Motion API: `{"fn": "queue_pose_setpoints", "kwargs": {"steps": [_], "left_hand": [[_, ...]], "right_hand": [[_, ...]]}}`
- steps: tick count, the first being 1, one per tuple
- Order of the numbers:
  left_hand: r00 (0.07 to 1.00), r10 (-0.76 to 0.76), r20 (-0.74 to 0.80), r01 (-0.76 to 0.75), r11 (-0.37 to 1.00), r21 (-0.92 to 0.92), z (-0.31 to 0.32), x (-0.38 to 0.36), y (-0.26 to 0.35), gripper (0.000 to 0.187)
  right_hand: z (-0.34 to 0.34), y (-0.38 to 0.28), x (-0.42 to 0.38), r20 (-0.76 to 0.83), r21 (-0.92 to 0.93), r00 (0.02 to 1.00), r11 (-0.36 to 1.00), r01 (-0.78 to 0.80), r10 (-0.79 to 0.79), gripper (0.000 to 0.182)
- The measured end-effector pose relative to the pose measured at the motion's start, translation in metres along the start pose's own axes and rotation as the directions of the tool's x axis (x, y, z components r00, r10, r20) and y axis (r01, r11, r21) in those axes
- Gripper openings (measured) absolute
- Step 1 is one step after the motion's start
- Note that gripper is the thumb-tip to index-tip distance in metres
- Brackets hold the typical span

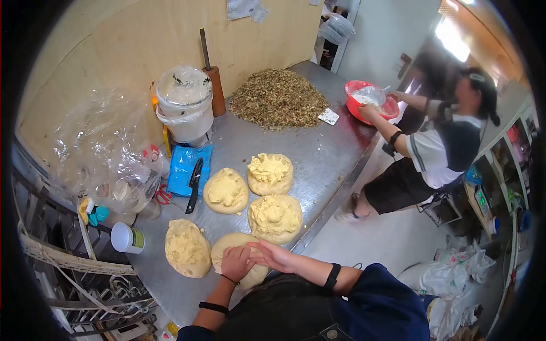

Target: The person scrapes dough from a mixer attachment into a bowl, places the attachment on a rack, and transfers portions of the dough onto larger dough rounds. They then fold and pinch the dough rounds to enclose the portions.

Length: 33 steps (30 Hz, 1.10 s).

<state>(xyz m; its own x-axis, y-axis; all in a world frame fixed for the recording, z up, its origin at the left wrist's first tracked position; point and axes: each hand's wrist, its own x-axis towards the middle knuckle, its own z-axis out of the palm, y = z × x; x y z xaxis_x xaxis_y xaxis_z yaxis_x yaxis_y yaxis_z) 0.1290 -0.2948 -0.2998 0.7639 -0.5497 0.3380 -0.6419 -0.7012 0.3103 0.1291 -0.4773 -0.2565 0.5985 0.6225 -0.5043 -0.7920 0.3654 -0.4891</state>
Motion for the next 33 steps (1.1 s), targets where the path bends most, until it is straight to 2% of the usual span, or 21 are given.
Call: {"fn": "queue_pose_setpoints", "kwargs": {"steps": [2,4,6,10,13,15,17,20,22,23,26,28,32,33], "left_hand": [[1.000,0.021,0.021,-0.022,1.000,0.004,-0.002,0.002,-0.003,0.029],[0.998,0.039,0.044,-0.040,0.999,0.010,-0.002,0.006,-0.006,0.022],[0.977,-0.018,0.214,0.001,0.997,0.082,0.001,0.007,-0.008,0.015],[0.967,-0.069,0.246,0.057,0.997,0.055,0.005,0.006,-0.012,0.012],[0.968,-0.131,0.212,0.128,0.991,0.025,0.001,0.000,-0.006,0.015],[0.993,-0.031,0.117,0.041,0.995,-0.089,-0.015,-0.010,-0.002,0.020],[0.992,-0.023,0.122,0.029,0.999,-0.042,-0.026,-0.028,0.004,0.047],[0.988,-0.045,0.147,0.048,0.999,-0.016,-0.035,-0.042,0.020,0.053],[0.995,-0.050,0.085,0.036,0.986,0.160,-0.025,-0.046,0.023,0.056],[0.995,-0.056,0.087,0.041,0.986,0.163,-0.017,-0.046,0.021,0.056],[1.000,-0.015,0.028,0.011,0.991,0.133,0.000,-0.039,0.016,0.054],[0.997,0.049,0.052,-0.057,0.982,0.182,0.004,-0.030,0.014,0.043],[0.996,0.051,0.070,-0.059,0.990,0.129,0.008,-0.015,0.009,0.030],[0.990,0.018,0.142,-0.035,0.993,0.114,0.006,-0.010,0.008,0.028]], "right_hand": [[0.000,-0.008,-0.010,-0.001,-0.029,0.999,0.998,-0.051,0.051,0.057],[-0.004,-0.007,-0.015,-0.010,-0.065,1.000,0.998,-0.023,0.023,0.055],[-0.005,-0.005,-0.019,-0.014,-0.096,1.000,0.995,-0.001,0.000,0.052],[-0.009,-0.008,-0.023,-0.075,-0.084,0.996,0.996,0.042,-0.048,0.047],[-0.011,-0.015,-0.030,-0.113,-0.058,0.992,0.997,0.057,-0.063,0.045],[-0.014,-0.018,-0.034,-0.146,-0.112,0.981,0.987,0.113,-0.129,0.045],[-0.022,-0.018,-0.039,-0.137,-0.092,0.971,0.978,0.185,-0.197,0.043],[-0.029,-0.023,-0.050,-0.227,-0.094,0.952,0.977,0.190,-0.207,0.041],[-0.036,-0.021,-0.052,-0.246,-0.091,0.949,0.980,0.178,-0.196,0.042],[-0.038,-0.020,-0.052,-0.273,-0.089,0.941,0.979,0.185,-0.202,0.042],[-0.037,-0.018,-0.053,-0.287,-0.073,0.937,0.980,0.187,-0.200,0.040],[-0.038,-0.016,-0.054,-0.283,-0.084,0.939,0.980,0.178,-0.195,0.039],[-0.033,-0.014,-0.047,-0.271,-0.107,0.946,0.982,0.156,-0.179,0.037],[-0.031,-0.014,-0.046,-0.276,-0.120,0.946,0.982,0.144,-0.172,0.036]]}}
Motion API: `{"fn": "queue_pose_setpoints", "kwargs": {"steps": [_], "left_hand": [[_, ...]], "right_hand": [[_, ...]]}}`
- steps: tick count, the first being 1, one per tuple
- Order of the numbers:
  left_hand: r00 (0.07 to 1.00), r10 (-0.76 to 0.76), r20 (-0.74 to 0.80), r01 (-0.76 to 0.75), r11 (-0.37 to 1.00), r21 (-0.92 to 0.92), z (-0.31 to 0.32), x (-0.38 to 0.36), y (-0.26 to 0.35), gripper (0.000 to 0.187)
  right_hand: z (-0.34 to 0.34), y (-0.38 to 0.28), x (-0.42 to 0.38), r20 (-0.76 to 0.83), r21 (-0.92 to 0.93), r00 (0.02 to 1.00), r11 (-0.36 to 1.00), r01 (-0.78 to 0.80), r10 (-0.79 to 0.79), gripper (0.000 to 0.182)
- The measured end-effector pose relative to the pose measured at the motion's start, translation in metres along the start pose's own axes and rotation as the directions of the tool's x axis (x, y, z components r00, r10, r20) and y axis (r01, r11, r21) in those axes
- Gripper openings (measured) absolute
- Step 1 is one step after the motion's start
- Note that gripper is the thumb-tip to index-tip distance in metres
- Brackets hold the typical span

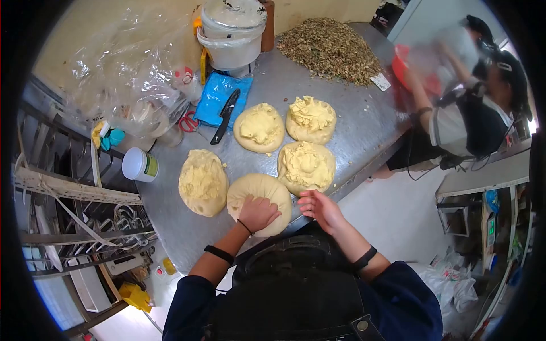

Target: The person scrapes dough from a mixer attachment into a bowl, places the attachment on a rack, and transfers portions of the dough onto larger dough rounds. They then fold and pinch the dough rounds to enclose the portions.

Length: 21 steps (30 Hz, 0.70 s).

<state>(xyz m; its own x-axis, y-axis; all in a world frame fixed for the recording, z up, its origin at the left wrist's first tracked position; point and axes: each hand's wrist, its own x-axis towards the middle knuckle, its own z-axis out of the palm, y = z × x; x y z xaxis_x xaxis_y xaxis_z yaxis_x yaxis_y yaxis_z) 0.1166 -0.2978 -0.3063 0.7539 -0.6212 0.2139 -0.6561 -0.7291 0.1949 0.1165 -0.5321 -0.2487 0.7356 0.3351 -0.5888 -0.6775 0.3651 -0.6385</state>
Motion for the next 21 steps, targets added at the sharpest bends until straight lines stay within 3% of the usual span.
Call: {"fn": "queue_pose_setpoints", "kwargs": {"steps": [4,7,8,9,10,11,12,13,14,16,17,18,19,20,21], "left_hand": [[0.984,-0.086,0.157,0.096,0.994,-0.059,-0.002,0.010,-0.003,0.026],[0.986,-0.147,0.084,0.159,0.972,-0.175,0.000,0.008,-0.005,0.022],[0.986,-0.147,0.080,0.159,0.974,-0.162,-0.003,0.004,-0.007,0.022],[0.985,-0.144,0.090,0.164,0.948,-0.275,-0.014,0.001,-0.006,0.017],[0.985,-0.140,0.101,0.168,0.908,-0.384,-0.027,-0.001,-0.005,0.015],[0.985,-0.140,0.102,0.169,0.912,-0.375,-0.040,-0.004,-0.004,0.015],[0.973,-0.199,-0.119,0.144,0.922,-0.361,-0.056,-0.006,-0.001,0.019],[0.911,-0.243,-0.333,0.124,0.931,-0.342,-0.065,-0.011,-0.001,0.026],[0.912,-0.246,-0.328,0.131,0.933,-0.336,-0.067,-0.019,-0.010,0.026],[0.749,-0.599,-0.283,0.457,0.776,-0.435,-0.061,-0.042,-0.033,0.032],[0.745,-0.604,-0.283,0.465,0.774,-0.430,-0.049,-0.051,-0.038,0.032],[0.667,-0.734,-0.126,0.546,0.598,-0.587,-0.032,-0.064,-0.041,0.032],[0.578,-0.814,0.052,0.603,0.383,-0.700,-0.025,-0.072,-0.040,0.032],[0.573,-0.818,0.050,0.606,0.381,-0.698,-0.016,-0.078,-0.035,0.032],[0.568,-0.820,0.071,0.577,0.335,-0.745,-0.009,-0.079,-0.024,0.035]], "right_hand": [[0.006,0.004,0.003,0.042,-0.060,0.999,0.998,0.008,-0.005,0.036],[0.011,0.007,0.004,0.054,-0.076,0.999,0.997,0.010,-0.006,0.033],[0.012,0.009,0.006,0.045,-0.237,0.997,0.969,0.070,-0.061,0.030],[0.013,0.011,0.007,0.042,-0.391,0.992,0.912,0.124,-0.117,0.028],[0.016,0.013,0.006,0.051,-0.386,0.991,0.913,0.132,-0.122,0.028],[0.019,0.015,0.005,0.149,-0.645,0.930,0.680,0.349,-0.336,0.029],[0.025,0.014,0.003,0.301,-0.803,0.819,0.334,0.494,-0.488,0.033],[0.031,0.012,0.003,0.406,-0.822,0.756,0.156,0.547,-0.513,0.050],[0.038,0.010,0.003,0.410,-0.817,0.756,0.162,0.553,-0.511,0.050],[0.054,0.009,0.007,0.607,-0.761,0.629,-0.128,0.636,-0.486,0.057],[0.057,0.015,0.015,0.658,-0.733,0.625,-0.166,0.660,-0.419,0.060],[0.059,0.023,0.024,0.663,-0.728,0.623,-0.162,0.667,-0.415,0.060],[0.061,0.030,0.033,0.736,-0.669,0.568,-0.266,0.694,-0.369,0.061],[0.063,0.037,0.043,0.801,-0.598,0.510,-0.366,0.713,-0.315,0.062],[0.065,0.043,0.053,0.804,-0.593,0.506,-0.363,0.718,-0.312,0.062]]}}
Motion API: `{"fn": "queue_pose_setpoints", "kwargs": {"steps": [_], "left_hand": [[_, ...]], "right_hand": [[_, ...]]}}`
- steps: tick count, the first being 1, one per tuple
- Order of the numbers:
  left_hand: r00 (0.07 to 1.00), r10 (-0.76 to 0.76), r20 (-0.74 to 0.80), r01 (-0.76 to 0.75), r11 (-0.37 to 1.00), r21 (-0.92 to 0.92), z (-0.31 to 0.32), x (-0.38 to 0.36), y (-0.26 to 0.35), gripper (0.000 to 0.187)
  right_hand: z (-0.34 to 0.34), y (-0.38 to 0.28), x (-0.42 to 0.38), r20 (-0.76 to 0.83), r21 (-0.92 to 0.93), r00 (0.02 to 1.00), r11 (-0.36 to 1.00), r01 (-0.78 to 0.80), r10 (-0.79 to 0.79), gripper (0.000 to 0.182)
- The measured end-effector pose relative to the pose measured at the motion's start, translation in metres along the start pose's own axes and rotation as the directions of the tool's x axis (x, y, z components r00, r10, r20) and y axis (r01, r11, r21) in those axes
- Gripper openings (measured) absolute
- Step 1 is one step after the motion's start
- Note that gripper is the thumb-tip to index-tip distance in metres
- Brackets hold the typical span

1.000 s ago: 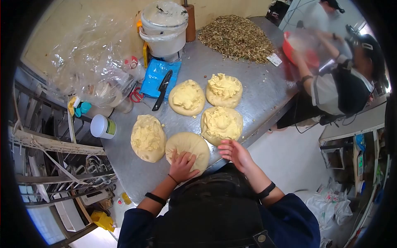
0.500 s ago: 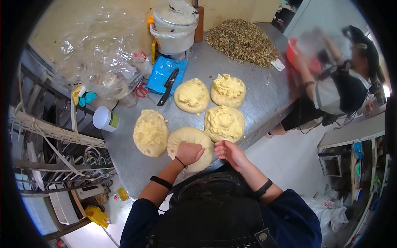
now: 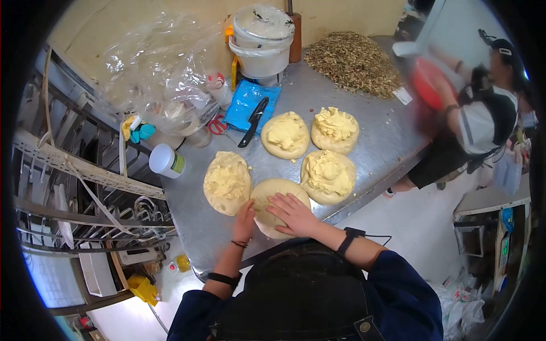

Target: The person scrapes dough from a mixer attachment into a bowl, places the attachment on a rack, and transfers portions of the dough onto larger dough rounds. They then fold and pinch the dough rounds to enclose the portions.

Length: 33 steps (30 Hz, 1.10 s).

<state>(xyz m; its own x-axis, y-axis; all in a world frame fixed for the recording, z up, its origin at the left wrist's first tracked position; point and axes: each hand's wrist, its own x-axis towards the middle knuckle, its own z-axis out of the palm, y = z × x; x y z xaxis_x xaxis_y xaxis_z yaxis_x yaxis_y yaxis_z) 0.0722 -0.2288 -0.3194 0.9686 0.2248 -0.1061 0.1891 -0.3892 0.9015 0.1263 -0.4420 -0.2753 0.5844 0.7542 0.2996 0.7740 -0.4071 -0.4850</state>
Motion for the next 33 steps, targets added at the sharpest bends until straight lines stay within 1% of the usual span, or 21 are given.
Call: {"fn": "queue_pose_setpoints", "kwargs": {"steps": [2,3,4,5,6,8,11,12,14,18,20,21,23,24,26,27,29,30,31,32,33], "left_hand": [[0.997,-0.063,0.053,0.070,0.987,-0.142,0.007,-0.011,-0.007,0.045],[0.996,-0.070,0.050,0.076,0.988,-0.136,0.009,-0.013,-0.002,0.045],[0.976,-0.208,0.060,0.213,0.868,-0.449,0.012,-0.016,0.007,0.049],[0.936,-0.333,0.112,0.310,0.631,-0.711,0.013,-0.017,0.013,0.052],[0.932,-0.344,0.110,0.315,0.627,-0.713,0.012,-0.018,0.013,0.052],[0.906,-0.327,0.270,0.394,0.417,-0.819,0.008,-0.020,0.013,0.058],[0.871,-0.345,0.349,0.448,0.268,-0.853,0.008,-0.018,0.018,0.055],[0.870,-0.345,0.353,0.451,0.267,-0.852,0.007,-0.015,0.020,0.055],[0.842,-0.357,0.404,0.463,0.093,-0.882,-0.001,-0.013,0.024,0.051],[0.845,-0.315,0.433,0.498,0.165,-0.851,-0.021,-0.012,0.029,0.046],[0.908,-0.265,0.324,0.408,0.388,-0.826,-0.031,-0.018,0.035,0.045],[0.908,-0.265,0.325,0.409,0.394,-0.823,-0.031,-0.021,0.032,0.045],[0.958,-0.209,0.198,0.286,0.627,-0.724,-0.032,-0.027,0.023,0.043],[0.959,-0.204,0.198,0.283,0.635,-0.719,-0.031,-0.029,0.021,0.043],[0.977,-0.145,0.159,0.207,0.834,-0.512,-0.023,-0.029,0.020,0.038],[0.978,-0.131,0.163,0.197,0.837,-0.510,-0.016,-0.028,0.023,0.038],[0.997,0.071,0.012,-0.070,0.993,-0.096,-0.001,-0.028,0.027,0.036],[0.984,0.177,-0.014,-0.177,0.984,0.013,0.006,-0.022,0.034,0.045],[0.984,0.179,-0.020,-0.179,0.984,0.010,0.012,-0.020,0.041,0.045],[0.944,0.330,-0.011,-0.325,0.934,0.150,0.019,-0.017,0.046,0.050],[0.884,0.467,0.017,-0.452,0.846,0.284,0.025,-0.012,0.059,0.055]], "right_hand": [[0.019,0.005,0.011,-0.009,-0.089,0.997,0.993,0.078,-0.079,0.062],[0.025,0.006,0.016,-0.009,-0.080,0.997,0.994,0.079,-0.080,0.062],[0.030,0.007,0.022,-0.002,-0.103,0.994,0.989,0.108,-0.108,0.060],[0.033,0.009,0.025,0.009,-0.125,0.990,0.983,0.137,-0.137,0.058],[0.036,0.010,0.026,0.017,-0.116,0.990,0.983,0.140,-0.139,0.058],[0.040,0.013,0.027,0.003,-0.123,0.977,0.969,0.213,-0.214,0.050],[0.035,0.016,0.036,-0.078,-0.092,0.965,0.966,0.243,-0.251,0.034],[0.036,0.018,0.037,-0.077,-0.093,0.966,0.966,0.240,-0.247,0.034],[0.039,0.021,0.037,-0.096,-0.116,0.962,0.963,0.244,-0.255,0.028],[0.042,0.024,0.043,-0.061,-0.157,0.970,0.962,0.222,-0.234,0.023],[0.045,0.027,0.045,0.013,-0.190,0.982,0.964,0.188,-0.189,0.018],[0.046,0.029,0.047,0.007,-0.189,0.982,0.964,0.186,-0.188,0.018],[0.048,0.032,0.051,0.079,-0.109,0.989,0.985,0.133,-0.124,0.018],[0.049,0.031,0.053,0.069,-0.111,0.990,0.985,0.131,-0.124,0.018],[0.050,0.029,0.056,0.124,-0.063,0.991,0.997,-0.035,0.043,0.019],[0.045,0.027,0.059,0.112,-0.073,0.993,0.997,-0.038,0.046,0.019],[0.034,0.023,0.063,0.330,0.077,0.905,0.948,-0.307,0.267,0.022],[0.033,0.023,0.059,0.327,0.072,0.907,0.950,-0.304,0.265,0.022],[0.032,0.024,0.051,0.109,0.263,0.973,0.938,-0.225,0.203,0.022],[0.029,0.029,0.043,-0.119,0.424,0.979,0.900,-0.100,0.165,0.025],[0.017,0.031,0.035,-0.109,0.422,0.982,0.901,-0.097,0.157,0.025]]}}
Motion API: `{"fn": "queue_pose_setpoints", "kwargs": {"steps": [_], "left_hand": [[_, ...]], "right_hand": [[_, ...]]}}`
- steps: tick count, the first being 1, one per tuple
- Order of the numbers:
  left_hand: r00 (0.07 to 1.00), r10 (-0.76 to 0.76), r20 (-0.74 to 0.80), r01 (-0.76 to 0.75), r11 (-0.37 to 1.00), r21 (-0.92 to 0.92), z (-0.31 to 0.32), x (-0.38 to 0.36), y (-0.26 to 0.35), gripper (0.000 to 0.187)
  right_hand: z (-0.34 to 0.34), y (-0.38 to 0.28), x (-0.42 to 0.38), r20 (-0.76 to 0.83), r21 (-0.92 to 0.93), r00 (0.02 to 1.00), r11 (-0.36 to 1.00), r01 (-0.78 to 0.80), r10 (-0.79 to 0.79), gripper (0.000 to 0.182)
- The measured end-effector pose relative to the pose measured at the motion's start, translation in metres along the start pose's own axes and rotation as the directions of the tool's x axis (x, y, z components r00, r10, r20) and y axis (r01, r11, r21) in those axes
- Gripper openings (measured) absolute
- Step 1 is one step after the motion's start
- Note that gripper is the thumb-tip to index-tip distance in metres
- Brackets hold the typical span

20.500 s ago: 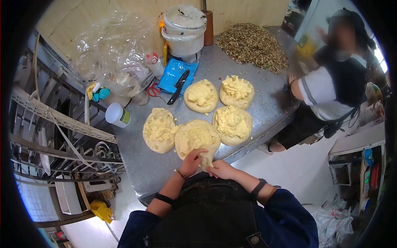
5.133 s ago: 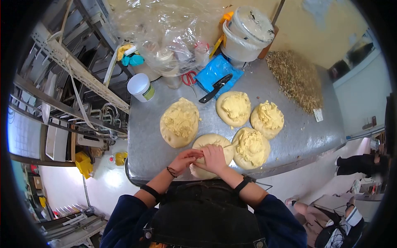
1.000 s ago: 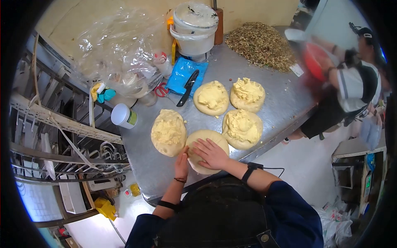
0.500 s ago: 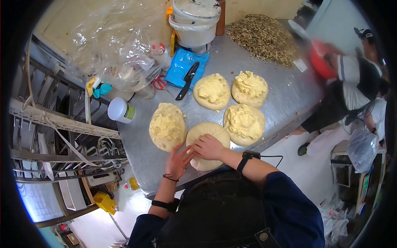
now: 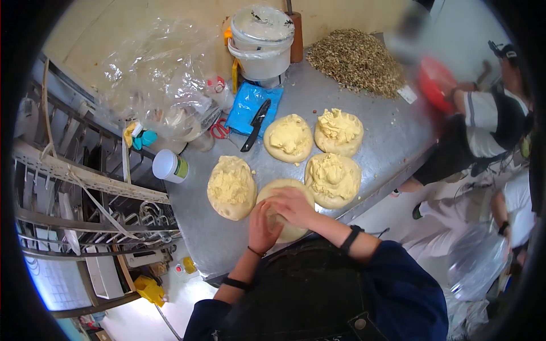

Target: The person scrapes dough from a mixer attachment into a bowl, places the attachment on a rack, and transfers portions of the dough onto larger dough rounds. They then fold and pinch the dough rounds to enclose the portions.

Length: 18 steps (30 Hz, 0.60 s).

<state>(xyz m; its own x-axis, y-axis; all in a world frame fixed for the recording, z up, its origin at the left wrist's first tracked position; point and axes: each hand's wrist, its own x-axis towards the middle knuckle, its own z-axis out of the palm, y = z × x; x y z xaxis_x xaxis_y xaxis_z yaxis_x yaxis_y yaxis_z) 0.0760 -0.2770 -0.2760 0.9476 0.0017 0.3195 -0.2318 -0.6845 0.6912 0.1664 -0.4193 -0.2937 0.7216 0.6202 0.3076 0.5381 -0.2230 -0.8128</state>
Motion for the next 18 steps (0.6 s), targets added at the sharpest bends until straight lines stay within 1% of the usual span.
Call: {"fn": "queue_pose_setpoints", "kwargs": {"steps": [1,2,3,4,5,6,7,8,9,10,12,13,15,16,18], "left_hand": [[1.000,-0.009,-0.010,0.008,1.000,-0.004,0.006,0.007,0.003,0.055],[0.994,0.079,0.072,-0.088,0.988,0.129,0.011,0.013,0.005,0.056],[0.974,0.154,0.165,-0.193,0.949,0.250,0.016,0.018,0.007,0.057],[0.976,0.152,0.159,-0.188,0.950,0.248,0.023,0.021,0.009,0.057],[0.963,0.181,0.200,-0.242,0.907,0.345,0.031,0.024,0.010,0.051],[0.947,0.205,0.246,-0.297,0.851,0.434,0.036,0.026,0.009,0.047],[0.947,0.204,0.247,-0.296,0.853,0.430,0.040,0.029,0.009,0.047],[0.934,0.225,0.278,-0.335,0.823,0.460,0.043,0.031,0.009,0.040],[0.919,0.242,0.310,-0.372,0.790,0.487,0.046,0.033,0.008,0.034],[0.919,0.241,0.313,-0.373,0.792,0.483,0.048,0.036,0.005,0.034],[0.861,0.203,0.466,-0.412,0.816,0.407,0.052,0.042,-0.002,0.023],[0.861,0.206,0.465,-0.414,0.814,0.406,0.053,0.047,-0.004,0.023],[0.831,0.271,0.486,-0.453,0.838,0.306,0.055,0.056,-0.009,0.023],[0.827,0.277,0.488,-0.461,0.833,0.308,0.057,0.057,-0.011,0.023],[0.856,0.276,0.437,-0.400,0.889,0.221,0.058,0.060,-0.013,0.025]], "right_hand": [[-0.018,-0.008,-0.007,-0.122,-0.119,0.993,0.993,-0.022,0.007,0.027],[-0.035,-0.012,-0.014,-0.243,-0.234,0.970,0.971,-0.057,-0.002,0.030],[-0.047,-0.010,-0.022,-0.233,-0.237,0.973,0.970,-0.053,-0.004,0.030],[-0.057,-0.008,-0.033,-0.284,0.099,0.942,0.982,-0.158,0.180,0.031],[-0.065,-0.006,-0.044,-0.271,0.428,0.889,0.873,-0.233,0.370,0.032],[-0.071,-0.004,-0.055,-0.269,0.425,0.889,0.874,-0.236,0.371,0.032],[-0.076,-0.003,-0.068,-0.230,0.467,0.857,0.825,-0.318,0.461,0.033],[-0.078,-0.004,-0.078,-0.189,0.504,0.817,0.767,-0.396,0.545,0.035],[-0.078,-0.006,-0.084,-0.203,0.499,0.806,0.767,-0.404,0.557,0.034],[-0.077,-0.005,-0.089,-0.202,0.499,0.803,0.764,-0.408,0.561,0.034],[-0.072,-0.001,-0.099,-0.124,0.621,0.715,0.616,-0.485,0.688,0.032],[-0.065,0.009,-0.104,-0.127,0.621,0.715,0.617,-0.483,0.687,0.032],[-0.052,0.023,-0.108,0.022,0.698,0.672,0.470,-0.541,0.740,0.035],[-0.048,0.023,-0.110,0.015,0.702,0.675,0.473,-0.533,0.738,0.035],[-0.040,0.021,-0.111,0.122,0.783,0.510,0.233,-0.576,0.851,0.032]]}}
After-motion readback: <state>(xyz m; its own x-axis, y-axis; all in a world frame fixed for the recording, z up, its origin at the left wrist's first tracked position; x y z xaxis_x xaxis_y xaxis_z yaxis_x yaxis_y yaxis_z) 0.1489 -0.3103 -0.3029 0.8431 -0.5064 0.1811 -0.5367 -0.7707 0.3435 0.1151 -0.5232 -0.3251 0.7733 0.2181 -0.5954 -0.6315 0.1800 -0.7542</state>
